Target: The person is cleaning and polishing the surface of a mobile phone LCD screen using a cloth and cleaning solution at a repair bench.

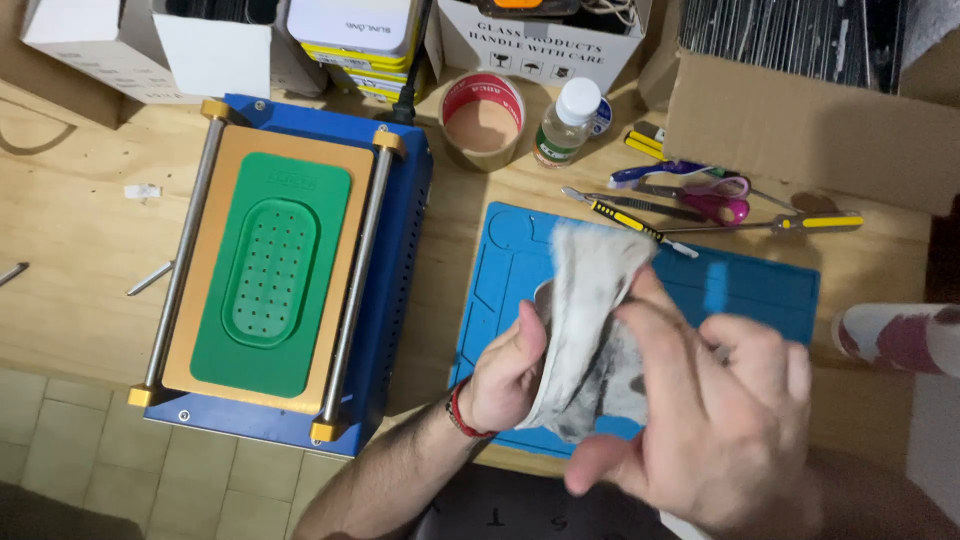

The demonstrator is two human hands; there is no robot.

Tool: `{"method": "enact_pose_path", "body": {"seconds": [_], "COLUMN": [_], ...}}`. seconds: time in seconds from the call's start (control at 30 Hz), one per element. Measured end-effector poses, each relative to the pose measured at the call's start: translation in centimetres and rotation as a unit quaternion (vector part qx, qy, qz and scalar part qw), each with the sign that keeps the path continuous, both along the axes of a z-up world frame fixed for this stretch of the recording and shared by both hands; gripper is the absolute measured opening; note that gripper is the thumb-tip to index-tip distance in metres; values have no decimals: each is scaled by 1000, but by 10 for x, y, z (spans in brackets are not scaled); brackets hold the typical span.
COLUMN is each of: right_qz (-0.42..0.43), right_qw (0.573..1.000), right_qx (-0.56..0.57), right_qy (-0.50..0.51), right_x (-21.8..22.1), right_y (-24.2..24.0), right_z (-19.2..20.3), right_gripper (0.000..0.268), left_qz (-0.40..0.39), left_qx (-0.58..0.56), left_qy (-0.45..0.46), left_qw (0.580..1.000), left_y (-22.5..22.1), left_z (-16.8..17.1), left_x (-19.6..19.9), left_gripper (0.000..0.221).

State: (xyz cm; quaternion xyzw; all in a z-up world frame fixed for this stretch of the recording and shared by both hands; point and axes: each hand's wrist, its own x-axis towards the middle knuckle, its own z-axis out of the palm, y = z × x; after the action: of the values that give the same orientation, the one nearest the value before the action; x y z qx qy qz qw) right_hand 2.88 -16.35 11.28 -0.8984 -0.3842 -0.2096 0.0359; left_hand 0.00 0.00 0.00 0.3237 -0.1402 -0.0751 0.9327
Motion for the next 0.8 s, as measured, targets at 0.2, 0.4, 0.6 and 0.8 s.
{"method": "enact_pose_path", "body": {"seconds": [0.2,0.4,0.6,0.8], "right_qz": [-31,162,129,134], "right_qw": [999,980,988,989], "right_qx": [10,-58,-36,-47], "right_qy": [-12,100,74,46], "right_x": [5,-27,-31,-34], "right_y": [2,6,12,12], "right_z": [2,-21,-14,-19], "right_gripper": [114,100,101,101], "left_qz": [101,-194,5,-10], "left_qx": [112,-283,-233,-193], "left_qy": [-7,239,119,90], "left_qw": [989,908,965,977], "left_y": [-5,9,3,11], "left_z": [-14,-52,-34,-5], "left_x": [-2,-2,0,9], "left_gripper": [68,99,76,100]}}
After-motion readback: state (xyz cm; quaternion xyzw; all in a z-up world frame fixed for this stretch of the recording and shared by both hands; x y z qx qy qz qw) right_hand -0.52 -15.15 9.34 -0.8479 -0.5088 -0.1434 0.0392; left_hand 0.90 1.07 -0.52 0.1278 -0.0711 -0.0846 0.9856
